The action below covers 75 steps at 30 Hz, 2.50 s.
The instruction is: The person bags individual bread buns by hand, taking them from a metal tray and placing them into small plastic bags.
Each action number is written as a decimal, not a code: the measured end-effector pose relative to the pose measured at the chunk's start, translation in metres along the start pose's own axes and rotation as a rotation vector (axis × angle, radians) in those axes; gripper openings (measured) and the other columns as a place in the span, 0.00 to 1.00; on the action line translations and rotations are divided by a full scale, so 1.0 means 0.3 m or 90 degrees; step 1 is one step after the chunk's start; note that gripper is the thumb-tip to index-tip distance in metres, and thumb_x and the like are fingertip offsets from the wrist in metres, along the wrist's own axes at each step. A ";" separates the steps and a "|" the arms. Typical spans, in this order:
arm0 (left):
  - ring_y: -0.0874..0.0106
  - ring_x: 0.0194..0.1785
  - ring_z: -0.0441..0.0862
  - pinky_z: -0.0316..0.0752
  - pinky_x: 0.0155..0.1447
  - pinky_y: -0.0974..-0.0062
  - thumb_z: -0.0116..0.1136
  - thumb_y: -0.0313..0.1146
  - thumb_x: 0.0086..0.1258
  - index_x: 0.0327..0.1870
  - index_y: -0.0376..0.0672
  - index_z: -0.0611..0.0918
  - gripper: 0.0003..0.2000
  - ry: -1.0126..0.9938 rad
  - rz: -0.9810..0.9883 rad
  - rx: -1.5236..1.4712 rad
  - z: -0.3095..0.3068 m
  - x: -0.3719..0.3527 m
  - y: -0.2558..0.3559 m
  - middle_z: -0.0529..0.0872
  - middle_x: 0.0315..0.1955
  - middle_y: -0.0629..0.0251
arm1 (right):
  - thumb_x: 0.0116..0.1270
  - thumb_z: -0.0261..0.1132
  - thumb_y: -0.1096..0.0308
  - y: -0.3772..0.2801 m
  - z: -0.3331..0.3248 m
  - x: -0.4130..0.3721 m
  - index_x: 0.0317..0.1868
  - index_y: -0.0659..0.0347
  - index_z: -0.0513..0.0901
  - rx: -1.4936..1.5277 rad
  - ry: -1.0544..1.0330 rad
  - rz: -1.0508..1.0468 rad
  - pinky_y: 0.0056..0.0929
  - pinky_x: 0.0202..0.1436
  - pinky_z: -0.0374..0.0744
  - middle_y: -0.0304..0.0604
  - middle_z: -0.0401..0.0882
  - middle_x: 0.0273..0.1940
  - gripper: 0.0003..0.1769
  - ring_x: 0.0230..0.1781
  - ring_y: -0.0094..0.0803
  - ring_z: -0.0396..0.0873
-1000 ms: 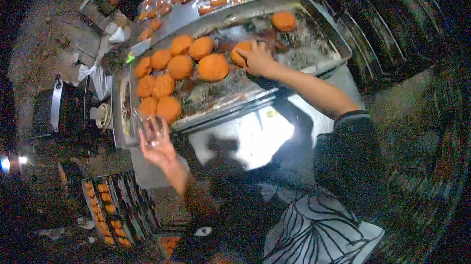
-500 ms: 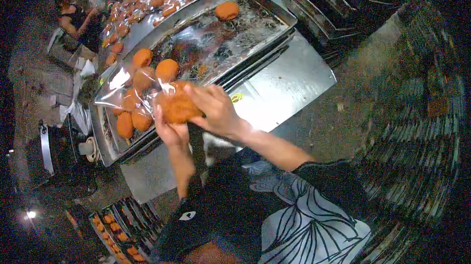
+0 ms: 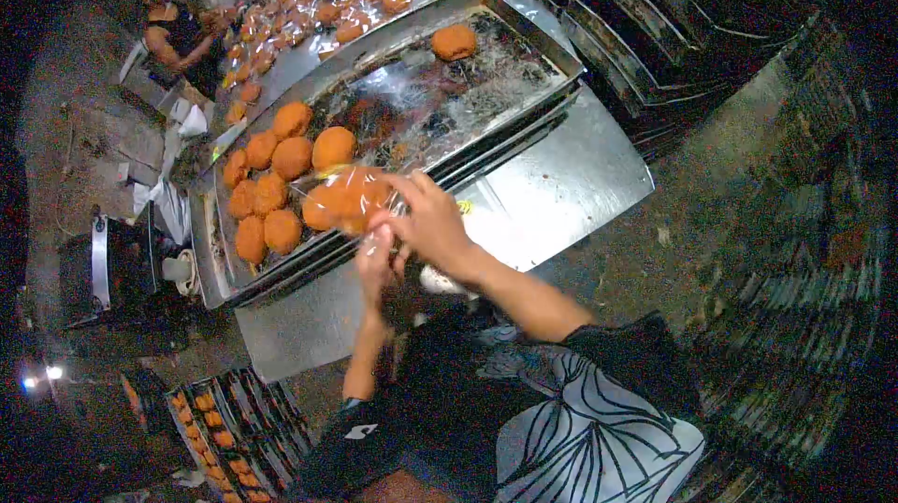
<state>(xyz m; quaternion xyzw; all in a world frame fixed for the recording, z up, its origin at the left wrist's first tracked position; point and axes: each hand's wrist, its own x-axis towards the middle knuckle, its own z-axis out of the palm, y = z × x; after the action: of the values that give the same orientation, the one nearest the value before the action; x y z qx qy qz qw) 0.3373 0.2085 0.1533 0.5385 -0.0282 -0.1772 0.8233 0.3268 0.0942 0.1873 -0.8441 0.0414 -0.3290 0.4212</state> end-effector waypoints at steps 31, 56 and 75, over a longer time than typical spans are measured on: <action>0.75 0.34 0.74 0.69 0.39 0.79 0.45 0.35 0.64 0.34 0.37 0.74 0.10 -0.406 0.026 0.478 -0.174 0.179 -0.572 0.77 0.29 0.63 | 0.57 0.61 0.61 0.466 -0.020 -0.541 0.41 0.63 0.78 0.155 -0.354 0.272 0.29 0.36 0.74 0.48 0.80 0.31 0.16 0.30 0.32 0.78; 0.67 0.45 0.73 0.69 0.51 0.68 0.47 0.33 0.64 0.45 0.41 0.69 0.10 0.124 0.161 -0.341 -0.621 0.140 0.203 0.75 0.38 0.64 | 0.55 0.60 0.60 -0.067 0.561 0.076 0.54 0.67 0.67 -0.066 -0.153 -0.255 0.38 0.51 0.68 0.60 0.69 0.47 0.29 0.46 0.51 0.70; 0.59 0.56 0.66 0.60 0.60 0.61 0.42 0.38 0.64 0.58 0.38 0.61 0.22 -0.038 0.117 -0.357 -0.285 0.135 0.244 0.68 0.53 0.53 | 0.34 0.74 0.62 -0.248 0.381 0.033 0.61 0.73 0.54 -0.084 0.052 -0.205 0.28 0.33 0.72 0.45 0.76 0.32 0.55 0.30 0.36 0.71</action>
<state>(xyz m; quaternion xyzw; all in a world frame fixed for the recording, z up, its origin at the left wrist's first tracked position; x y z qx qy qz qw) 0.4145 0.2966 0.1774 0.2795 -0.0511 -0.1183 0.9515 0.3865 0.2166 0.1983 -0.8517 -0.0559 -0.4227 0.3046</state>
